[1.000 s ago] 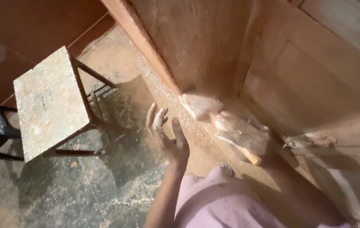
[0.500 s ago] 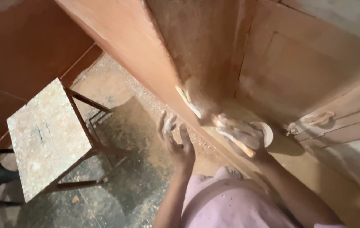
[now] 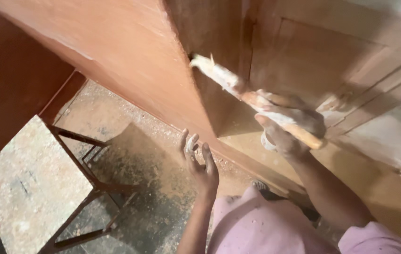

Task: The person paints a wooden door and adjacent wall using a paintbrush and a small container of light-colored paint. They repeatedly dip the brush and apply paint to the door panels and the wall edge, working methodically from top to bottom.

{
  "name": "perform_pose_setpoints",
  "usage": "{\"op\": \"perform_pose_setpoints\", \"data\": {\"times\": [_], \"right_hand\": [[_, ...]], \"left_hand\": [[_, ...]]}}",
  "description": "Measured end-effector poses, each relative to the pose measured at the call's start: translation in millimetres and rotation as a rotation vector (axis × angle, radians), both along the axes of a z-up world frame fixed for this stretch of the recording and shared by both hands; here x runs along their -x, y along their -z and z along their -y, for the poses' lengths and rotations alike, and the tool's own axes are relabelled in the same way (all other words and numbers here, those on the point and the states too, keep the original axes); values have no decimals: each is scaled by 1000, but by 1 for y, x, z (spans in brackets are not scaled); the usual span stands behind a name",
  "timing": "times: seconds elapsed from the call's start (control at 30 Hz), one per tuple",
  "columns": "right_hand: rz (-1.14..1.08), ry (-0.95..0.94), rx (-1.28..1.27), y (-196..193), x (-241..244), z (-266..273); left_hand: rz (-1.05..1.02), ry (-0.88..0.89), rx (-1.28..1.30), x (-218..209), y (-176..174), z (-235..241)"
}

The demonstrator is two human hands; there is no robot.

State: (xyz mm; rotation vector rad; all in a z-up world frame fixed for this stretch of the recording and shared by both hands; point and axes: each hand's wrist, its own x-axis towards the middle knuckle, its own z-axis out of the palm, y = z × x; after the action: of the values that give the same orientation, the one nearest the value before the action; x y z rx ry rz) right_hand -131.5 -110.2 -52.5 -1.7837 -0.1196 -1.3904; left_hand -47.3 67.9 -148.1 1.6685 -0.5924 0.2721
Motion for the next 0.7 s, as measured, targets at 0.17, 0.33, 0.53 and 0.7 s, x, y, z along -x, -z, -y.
{"op": "perform_pose_setpoints", "data": {"times": [0.17, 0.33, 0.53, 0.7], "right_hand": [[-141, 49, -205, 27, -10, -11], [-321, 159, 121, 61, 19, -8], [-388, 122, 304, 49, 13, 29], [-235, 138, 222, 21, -12, 79]], "left_hand": [[-15, -1, 12, -5, 3, -1], [-91, -5, -32, -11, -3, 1], [-2, -24, -57, -6, -7, 19], [50, -34, -87, 1, -11, 50]]}}
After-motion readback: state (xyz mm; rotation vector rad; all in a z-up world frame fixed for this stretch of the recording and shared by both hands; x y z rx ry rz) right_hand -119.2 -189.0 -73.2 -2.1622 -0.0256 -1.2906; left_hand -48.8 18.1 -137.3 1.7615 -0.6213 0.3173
